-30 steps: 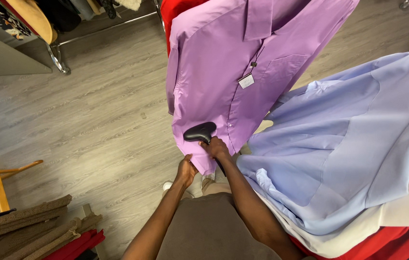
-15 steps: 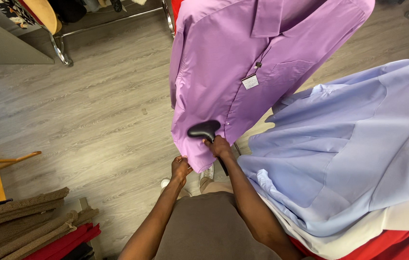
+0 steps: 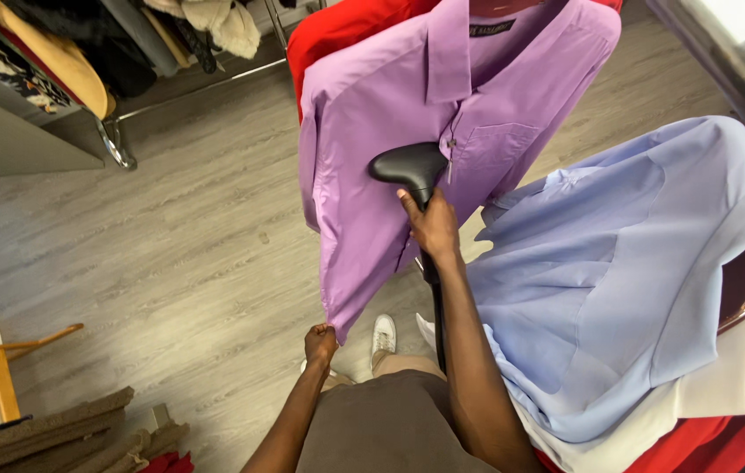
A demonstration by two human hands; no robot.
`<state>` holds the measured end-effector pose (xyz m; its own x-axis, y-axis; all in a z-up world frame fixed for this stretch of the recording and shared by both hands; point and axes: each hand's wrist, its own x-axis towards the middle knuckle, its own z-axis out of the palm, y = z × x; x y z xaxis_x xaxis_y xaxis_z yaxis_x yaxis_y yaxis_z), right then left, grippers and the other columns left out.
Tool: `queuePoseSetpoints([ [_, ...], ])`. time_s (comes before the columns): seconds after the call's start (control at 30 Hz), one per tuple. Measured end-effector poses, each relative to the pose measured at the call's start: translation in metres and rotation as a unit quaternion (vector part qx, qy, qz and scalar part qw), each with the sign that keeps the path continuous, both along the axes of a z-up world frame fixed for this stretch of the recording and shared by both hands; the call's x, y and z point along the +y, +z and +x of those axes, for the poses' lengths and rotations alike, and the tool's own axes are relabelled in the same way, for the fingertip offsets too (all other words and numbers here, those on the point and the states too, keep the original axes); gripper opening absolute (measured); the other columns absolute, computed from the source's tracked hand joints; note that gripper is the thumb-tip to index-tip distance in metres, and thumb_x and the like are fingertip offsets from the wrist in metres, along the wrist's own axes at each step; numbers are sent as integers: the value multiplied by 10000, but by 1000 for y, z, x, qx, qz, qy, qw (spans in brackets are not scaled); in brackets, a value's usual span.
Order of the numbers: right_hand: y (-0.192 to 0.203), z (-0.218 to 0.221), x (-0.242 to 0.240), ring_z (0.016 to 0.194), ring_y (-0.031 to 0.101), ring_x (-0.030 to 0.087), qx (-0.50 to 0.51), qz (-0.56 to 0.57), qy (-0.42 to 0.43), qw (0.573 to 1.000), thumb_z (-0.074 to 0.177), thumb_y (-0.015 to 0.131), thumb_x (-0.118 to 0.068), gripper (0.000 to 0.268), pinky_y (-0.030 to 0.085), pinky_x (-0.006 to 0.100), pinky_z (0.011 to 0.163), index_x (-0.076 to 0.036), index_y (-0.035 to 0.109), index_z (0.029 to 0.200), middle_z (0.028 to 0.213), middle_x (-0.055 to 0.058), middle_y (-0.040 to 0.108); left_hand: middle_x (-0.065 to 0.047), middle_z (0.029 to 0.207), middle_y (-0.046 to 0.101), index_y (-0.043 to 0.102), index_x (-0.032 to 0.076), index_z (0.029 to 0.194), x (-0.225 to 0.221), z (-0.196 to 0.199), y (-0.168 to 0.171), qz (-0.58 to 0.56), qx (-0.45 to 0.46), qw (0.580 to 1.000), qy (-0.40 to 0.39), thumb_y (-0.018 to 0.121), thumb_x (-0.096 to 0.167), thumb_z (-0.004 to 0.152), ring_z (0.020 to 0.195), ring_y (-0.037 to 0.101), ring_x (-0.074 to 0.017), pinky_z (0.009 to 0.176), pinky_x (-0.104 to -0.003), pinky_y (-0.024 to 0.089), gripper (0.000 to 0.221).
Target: The person steams several shirts on a rack using a handheld steamer, running the nozzle over the sleeves, front panels, and collars of blue, purple, red, and green shirts.
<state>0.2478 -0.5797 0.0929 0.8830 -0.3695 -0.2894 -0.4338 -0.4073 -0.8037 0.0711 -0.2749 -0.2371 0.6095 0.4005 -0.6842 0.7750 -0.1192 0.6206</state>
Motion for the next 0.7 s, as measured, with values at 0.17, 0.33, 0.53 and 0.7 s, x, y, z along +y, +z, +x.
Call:
queuePoseSetpoints([
  [0.17,76,-7,-7,569,731,294,-59,16,-29,998,947,713,-514,565,576,371,573,18,581,1085,675,198,678,-123,967,780,739,49,1108,-18,18,41,-12,-16,1000,-8,661,208,892,860,769,-250,739,-366,650,280],
  [0.33,105,-9,-28,576,733,286,-93,16,-63,993,939,733,-496,532,573,370,572,0,585,1061,687,215,683,-130,1058,792,726,46,1126,-54,75,114,-34,-24,999,-30,646,188,937,1018,759,-223,866,-370,612,249],
  [0.53,107,4,-64,569,723,314,-130,-3,-77,989,964,733,-501,554,566,410,560,14,581,1098,697,233,676,-298,1151,725,621,-79,1143,-139,156,398,-103,-333,906,-240,542,209,1081,1164,686,-407,972,-512,539,304],
  [0.7,120,6,-90,525,701,280,-179,-29,-103,978,970,760,-456,467,556,372,536,-29,582,1032,659,173,658,-105,1017,673,681,40,1116,-192,223,555,139,-765,560,-288,590,75,1030,968,673,-345,882,-426,535,129],
])
